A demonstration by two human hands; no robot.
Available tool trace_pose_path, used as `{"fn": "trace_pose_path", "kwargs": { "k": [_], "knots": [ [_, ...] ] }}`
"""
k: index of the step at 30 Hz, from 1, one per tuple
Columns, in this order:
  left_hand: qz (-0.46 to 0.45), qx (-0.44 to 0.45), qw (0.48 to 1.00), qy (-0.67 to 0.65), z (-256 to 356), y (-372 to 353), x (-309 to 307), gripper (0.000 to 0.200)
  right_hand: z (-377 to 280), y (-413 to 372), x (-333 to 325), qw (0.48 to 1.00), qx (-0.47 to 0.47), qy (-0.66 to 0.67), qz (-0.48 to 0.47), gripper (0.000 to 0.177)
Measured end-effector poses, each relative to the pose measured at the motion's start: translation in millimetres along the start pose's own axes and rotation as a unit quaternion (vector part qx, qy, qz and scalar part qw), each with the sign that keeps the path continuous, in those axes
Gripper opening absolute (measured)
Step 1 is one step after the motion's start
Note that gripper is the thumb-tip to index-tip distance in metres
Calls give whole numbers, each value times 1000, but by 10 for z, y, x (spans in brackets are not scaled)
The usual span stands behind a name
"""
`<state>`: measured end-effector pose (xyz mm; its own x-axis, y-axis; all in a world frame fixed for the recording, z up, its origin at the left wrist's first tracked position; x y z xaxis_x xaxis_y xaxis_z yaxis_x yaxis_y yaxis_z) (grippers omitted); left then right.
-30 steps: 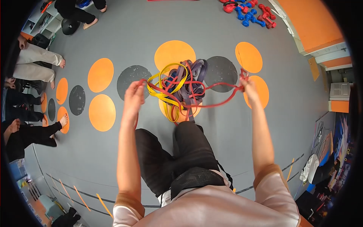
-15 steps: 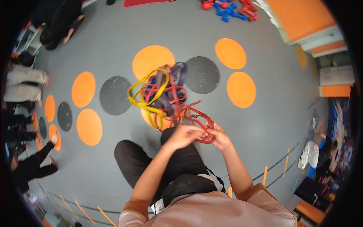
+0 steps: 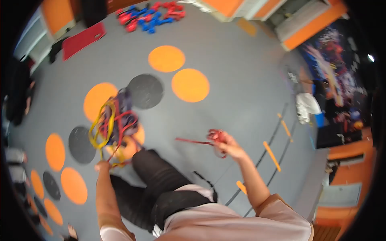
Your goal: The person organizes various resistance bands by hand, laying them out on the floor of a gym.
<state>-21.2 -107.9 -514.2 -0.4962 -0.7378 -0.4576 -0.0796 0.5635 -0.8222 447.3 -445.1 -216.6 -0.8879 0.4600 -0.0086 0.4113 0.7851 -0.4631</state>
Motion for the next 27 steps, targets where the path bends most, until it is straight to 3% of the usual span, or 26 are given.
{"fn": "trace_pose_path", "kwargs": {
  "k": [2, 4, 6, 7, 8, 9, 10, 11, 12, 14, 15, 16, 17, 18, 20, 21, 22, 24, 25, 27],
  "knots": [
    [9, -50, 997, -57, -593, 80, 126, 42, -13, 82, 80, 998, -53, -29, -4, 24],
    [55, -34, 996, -61, -703, -47, -51, 44, -133, 233, 288, 997, -61, -26, -28, 25],
    [168, 79, 977, -101, -338, -575, -504, 42, -432, 215, 481, 992, -73, -105, 20, 22],
    [265, 166, 929, -197, -95, -877, -739, 37, -578, 235, 595, 973, -135, -181, 39, 24],
    [225, 266, 884, -312, 259, -1296, -979, 36, -669, 256, 711, 973, -139, -183, 33, 24],
    [268, 442, 752, -409, 657, -1577, -1159, 36, -786, 263, 946, 958, -153, -241, -12, 29],
    [287, 510, 701, -408, 937, -2166, -1437, 45, -911, 274, 1187, 938, -167, -299, -56, 33],
    [343, 552, 616, -445, 1091, -2739, -1689, 52, -1031, 285, 1372, 921, -168, -344, -70, 37],
    [371, 556, 587, -457, 1210, -3173, -1868, 58, -1134, 288, 1517, 918, -169, -351, -80, 37],
    [382, 582, 490, -525, 1320, -3736, -2148, 47, -1371, 285, 1860, 897, -208, -365, -139, 36],
    [383, 578, 489, -529, 1268, -3747, -2198, 47, -1500, 286, 1958, 875, -234, -398, -144, 37],
    [309, 568, 546, -532, 1376, -3616, -2230, 37, -1545, 358, 1971, 874, -235, -400, -146, 37],
    [229, 554, 599, -531, 1480, -3498, -2196, 27, -1680, 350, 2009, 850, -306, -404, -140, 38],
    [230, 551, 601, -532, 1421, -3481, -2216, 27, -1805, 317, 2051, 823, -377, -403, -134, 40],
    [266, 547, 606, -513, 1213, -3451, -2240, 12, -1801, 439, 2013, 831, -349, -410, -136, 41],
    [264, 524, 667, -459, 1154, -3393, -2203, 16, -1715, 535, 1976, 839, -310, -425, -137, 42],
    [265, 516, 673, -459, 1083, -3254, -2143, 16, -1622, 636, 1942, 845, -273, -438, -139, 42],
    [204, 547, 653, -483, 1085, -2926, -1975, 14, -1506, 727, 1886, 848, -265, -435, -145, 39],
    [107, 541, 682, -481, 1163, -2714, -1801, 26, -1417, 754, 1830, 850, -256, -438, -143, 37],
    [127, 520, 717, -446, 1154, -2370, -1693, 32, -1221, 816, 1689, 853, -245, -437, -147, 34]
  ]
}}
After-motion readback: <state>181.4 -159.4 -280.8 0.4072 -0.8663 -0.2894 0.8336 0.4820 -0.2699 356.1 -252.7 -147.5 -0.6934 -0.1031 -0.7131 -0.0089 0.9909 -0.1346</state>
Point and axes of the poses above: each hand's wrist, its own y-axis towards the middle knuckle, its own x-axis out of the palm, z = x × y, the point moved 10 cm from there along y, towards the middle knuckle, and after that the axes turned 2 degrees about -z, right-handed, at the moved point
